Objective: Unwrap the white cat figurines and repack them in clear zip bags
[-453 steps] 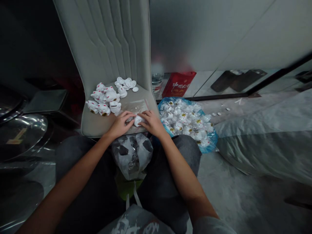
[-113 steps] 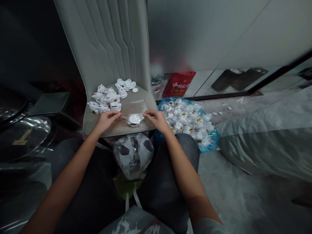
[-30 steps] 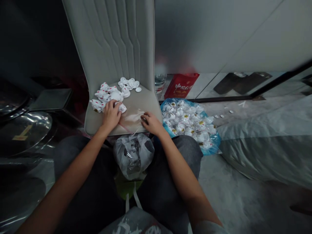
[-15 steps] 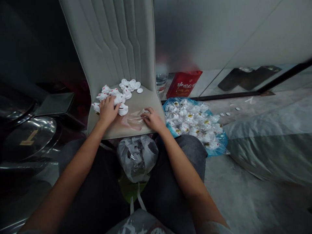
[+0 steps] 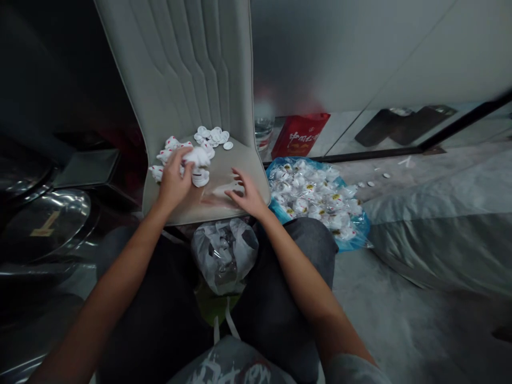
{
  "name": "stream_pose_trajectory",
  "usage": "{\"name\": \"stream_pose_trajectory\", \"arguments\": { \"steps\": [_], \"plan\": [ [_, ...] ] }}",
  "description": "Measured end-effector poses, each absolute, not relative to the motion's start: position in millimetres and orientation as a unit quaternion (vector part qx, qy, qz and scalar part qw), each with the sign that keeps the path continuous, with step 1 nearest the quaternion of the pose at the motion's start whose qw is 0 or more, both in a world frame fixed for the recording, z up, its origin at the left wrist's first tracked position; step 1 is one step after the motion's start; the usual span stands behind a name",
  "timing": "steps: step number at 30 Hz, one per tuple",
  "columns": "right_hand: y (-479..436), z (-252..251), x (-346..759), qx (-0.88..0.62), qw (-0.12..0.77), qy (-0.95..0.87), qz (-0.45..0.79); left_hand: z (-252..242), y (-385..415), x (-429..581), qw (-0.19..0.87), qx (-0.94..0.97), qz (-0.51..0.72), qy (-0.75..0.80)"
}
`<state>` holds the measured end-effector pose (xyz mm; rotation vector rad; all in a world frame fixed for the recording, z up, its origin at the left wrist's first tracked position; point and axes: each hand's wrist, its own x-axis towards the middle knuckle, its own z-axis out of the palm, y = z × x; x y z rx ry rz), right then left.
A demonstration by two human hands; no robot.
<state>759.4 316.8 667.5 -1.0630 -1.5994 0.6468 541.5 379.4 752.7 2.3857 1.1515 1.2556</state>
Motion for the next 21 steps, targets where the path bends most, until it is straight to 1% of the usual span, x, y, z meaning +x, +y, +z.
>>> {"name": "stream_pose_trajectory", "arguments": {
  "steps": [2,4,6,7,9,10,13,16,18,21],
  "plan": [
    [312.7,670.4,753.0,-0.409,0.551,-0.626,0.372,738.2,361.7,550.4,0.207,0.813,0.410,0.358],
    [309.1,673.1,749.4,-0.394,0.537,-0.597,0.447,719.3,351.3,558.2,0.308,0.794,0.396,0.345],
    [306.2,675.3,750.0,-0.408,0.528,-0.578,0.471,703.4,350.4,562.4,0.357,0.766,0.401,0.352],
    [305.2,676.3,752.0,-0.420,0.529,-0.572,0.465,698.1,352.5,562.7,0.365,0.759,0.403,0.359],
    [303.8,677.2,759.0,-0.444,0.541,-0.565,0.438,692.9,357.8,560.2,0.346,0.772,0.386,0.369],
    [303.4,677.1,763.6,-0.455,0.549,-0.561,0.421,692.4,359.5,558.0,0.319,0.795,0.361,0.369],
    [302.7,674.0,778.2,-0.490,0.574,-0.539,0.374,693.7,358.0,552.2,0.193,0.874,0.249,0.369],
    [302.5,668.3,789.1,-0.517,0.585,-0.530,0.331,694.5,351.5,553.7,0.089,0.899,0.155,0.400],
    [302.8,665.1,793.0,-0.522,0.580,-0.538,0.317,694.8,349.3,558.3,0.054,0.897,0.120,0.423],
    [303.8,663.7,794.8,-0.528,0.562,-0.561,0.300,696.9,350.8,565.5,0.035,0.889,0.110,0.442]
  ]
}}
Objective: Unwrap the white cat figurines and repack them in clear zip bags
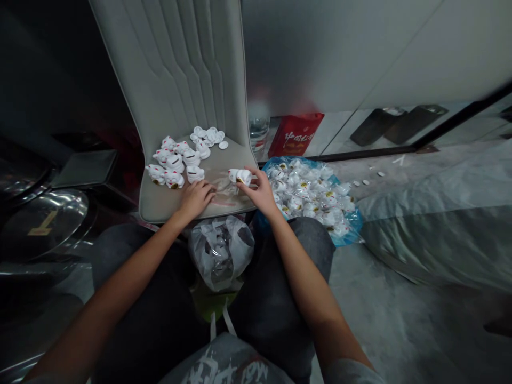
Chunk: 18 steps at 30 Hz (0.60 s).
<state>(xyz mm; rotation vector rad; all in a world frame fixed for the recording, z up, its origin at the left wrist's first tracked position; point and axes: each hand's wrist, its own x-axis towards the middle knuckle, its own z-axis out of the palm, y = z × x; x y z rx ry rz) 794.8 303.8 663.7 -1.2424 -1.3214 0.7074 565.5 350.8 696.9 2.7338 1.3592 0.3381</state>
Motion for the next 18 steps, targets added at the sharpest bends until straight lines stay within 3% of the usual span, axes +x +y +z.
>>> {"name": "stream_pose_trajectory", "arguments": {
  "steps": [10,18],
  "plan": [
    [294.5,682.9,785.3,-0.501,0.538,-0.634,0.240,710.5,359.8,561.0,0.048,0.897,0.105,0.426],
    [283.9,688.8,763.5,-0.409,0.433,-0.773,0.219,714.5,358.5,566.9,0.090,0.885,0.140,0.435]
  ]
}}
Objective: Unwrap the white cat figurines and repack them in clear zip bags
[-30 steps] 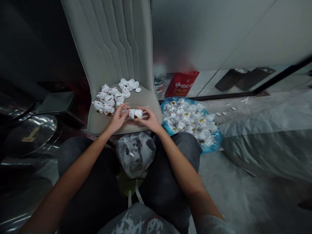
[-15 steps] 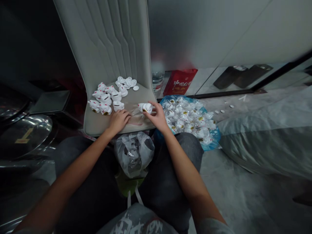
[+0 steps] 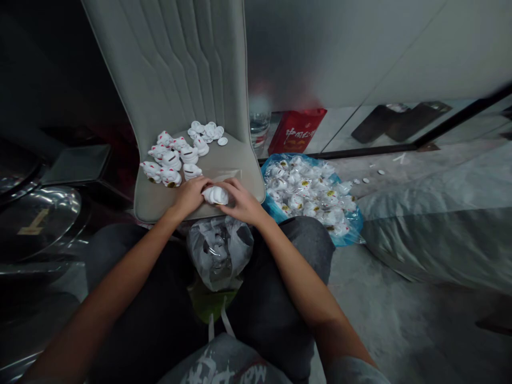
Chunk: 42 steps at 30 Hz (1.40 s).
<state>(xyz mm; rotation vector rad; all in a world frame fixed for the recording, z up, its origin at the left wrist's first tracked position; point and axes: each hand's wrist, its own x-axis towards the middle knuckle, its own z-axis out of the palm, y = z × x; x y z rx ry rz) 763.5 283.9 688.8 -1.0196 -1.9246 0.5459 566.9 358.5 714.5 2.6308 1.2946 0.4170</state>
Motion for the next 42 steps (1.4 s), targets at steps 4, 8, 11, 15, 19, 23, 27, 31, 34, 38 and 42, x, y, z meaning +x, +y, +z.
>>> {"name": "stream_pose_trajectory", "arguments": {
  "steps": [4,8,11,15,19,23,27,31,34,38,42],
  "plan": [
    [287.7,683.1,769.2,-0.438,0.403,-0.793,0.126,714.0,359.6,565.9,0.123,0.868,0.179,0.446],
    [287.4,679.8,768.2,-0.449,0.359,-0.813,0.093,714.7,357.9,567.0,0.154,0.857,0.223,0.438],
    [286.2,678.1,762.1,-0.458,0.340,-0.816,0.089,718.0,353.7,569.5,0.169,0.857,0.235,0.426],
    [288.9,673.5,756.9,-0.484,0.331,-0.807,0.068,720.9,349.0,570.9,0.167,0.860,0.243,0.417],
    [294.2,668.8,754.8,-0.508,0.334,-0.792,0.061,717.1,347.8,570.9,0.152,0.868,0.247,0.404],
    [298.2,668.4,753.0,-0.530,0.311,-0.786,0.072,712.7,346.1,572.1,0.141,0.873,0.242,0.400],
    [301.4,667.9,752.9,-0.526,0.316,-0.786,0.078,710.9,344.0,573.1,0.121,0.876,0.245,0.397],
    [302.0,667.0,755.4,-0.491,0.336,-0.800,0.080,711.7,344.3,573.0,0.094,0.877,0.229,0.412],
    [300.0,668.6,761.3,-0.468,0.345,-0.807,0.102,713.6,345.6,572.9,0.087,0.870,0.228,0.429],
    [299.2,669.7,774.2,-0.475,0.363,-0.793,0.122,715.8,346.4,575.3,0.084,0.864,0.242,0.434],
    [303.3,667.8,780.5,-0.471,0.354,-0.800,0.112,717.5,344.9,581.4,0.079,0.863,0.252,0.430]
  ]
}}
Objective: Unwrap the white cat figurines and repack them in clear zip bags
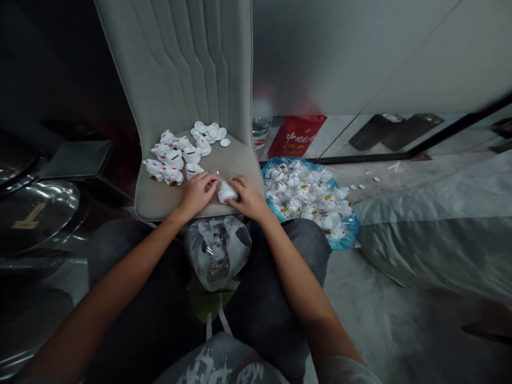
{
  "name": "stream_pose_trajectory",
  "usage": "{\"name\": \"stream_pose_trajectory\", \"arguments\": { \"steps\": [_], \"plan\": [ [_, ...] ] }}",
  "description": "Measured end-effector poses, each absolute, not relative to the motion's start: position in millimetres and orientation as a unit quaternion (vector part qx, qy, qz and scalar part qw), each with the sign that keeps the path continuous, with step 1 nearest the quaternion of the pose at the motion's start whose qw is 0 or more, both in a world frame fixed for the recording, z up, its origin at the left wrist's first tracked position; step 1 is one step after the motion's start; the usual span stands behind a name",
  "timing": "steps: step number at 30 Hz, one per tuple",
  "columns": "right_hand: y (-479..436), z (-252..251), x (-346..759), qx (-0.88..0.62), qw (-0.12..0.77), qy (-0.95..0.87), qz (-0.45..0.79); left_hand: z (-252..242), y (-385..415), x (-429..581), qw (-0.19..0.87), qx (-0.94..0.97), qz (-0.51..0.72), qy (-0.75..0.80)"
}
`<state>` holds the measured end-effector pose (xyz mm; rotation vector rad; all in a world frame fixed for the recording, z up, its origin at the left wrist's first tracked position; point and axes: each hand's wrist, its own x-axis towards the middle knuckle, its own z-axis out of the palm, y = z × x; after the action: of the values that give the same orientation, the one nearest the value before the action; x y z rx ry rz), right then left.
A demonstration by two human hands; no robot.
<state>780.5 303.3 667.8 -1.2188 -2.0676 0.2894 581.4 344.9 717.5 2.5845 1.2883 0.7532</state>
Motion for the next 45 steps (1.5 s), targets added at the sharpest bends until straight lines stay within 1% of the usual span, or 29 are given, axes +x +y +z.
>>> {"name": "stream_pose_trajectory", "arguments": {
  "steps": [5,9,15,17,20,23,27,33,39,42,45],
  "plan": [
    [305.8,668.0,776.2,-0.460,0.358,-0.808,0.084,717.8,342.8,585.3,0.065,0.872,0.261,0.409],
    [307.0,667.9,775.8,-0.460,0.366,-0.807,0.061,716.3,342.4,582.9,0.076,0.872,0.267,0.404],
    [308.9,666.2,774.5,-0.471,0.416,-0.774,0.077,711.7,338.6,577.8,0.093,0.876,0.253,0.400],
    [309.2,665.8,773.4,-0.477,0.421,-0.767,0.085,711.1,336.7,575.6,0.088,0.870,0.246,0.418],
    [310.2,664.9,775.8,-0.495,0.399,-0.767,0.085,711.6,333.2,570.2,0.099,0.846,0.225,0.474],
    [311.8,664.2,783.7,-0.520,0.370,-0.766,0.074,712.1,330.0,564.0,0.142,0.818,0.173,0.530],
    [313.9,664.3,792.0,-0.530,0.324,-0.781,0.073,713.3,328.3,561.3,0.170,0.805,0.122,0.556],
    [315.0,666.1,785.7,-0.540,0.315,-0.779,0.053,714.7,329.5,567.3,0.186,0.821,0.131,0.524],
    [311.9,670.0,780.0,-0.546,0.347,-0.761,0.045,708.1,331.3,569.5,0.237,0.801,0.153,0.528],
    [313.0,669.1,777.8,-0.537,0.321,-0.780,0.031,704.5,333.6,568.7,0.267,0.793,0.173,0.520],
    [315.9,668.6,773.4,-0.563,0.293,-0.773,0.015,699.4,338.3,566.6,0.295,0.781,0.192,0.516]
  ]
}}
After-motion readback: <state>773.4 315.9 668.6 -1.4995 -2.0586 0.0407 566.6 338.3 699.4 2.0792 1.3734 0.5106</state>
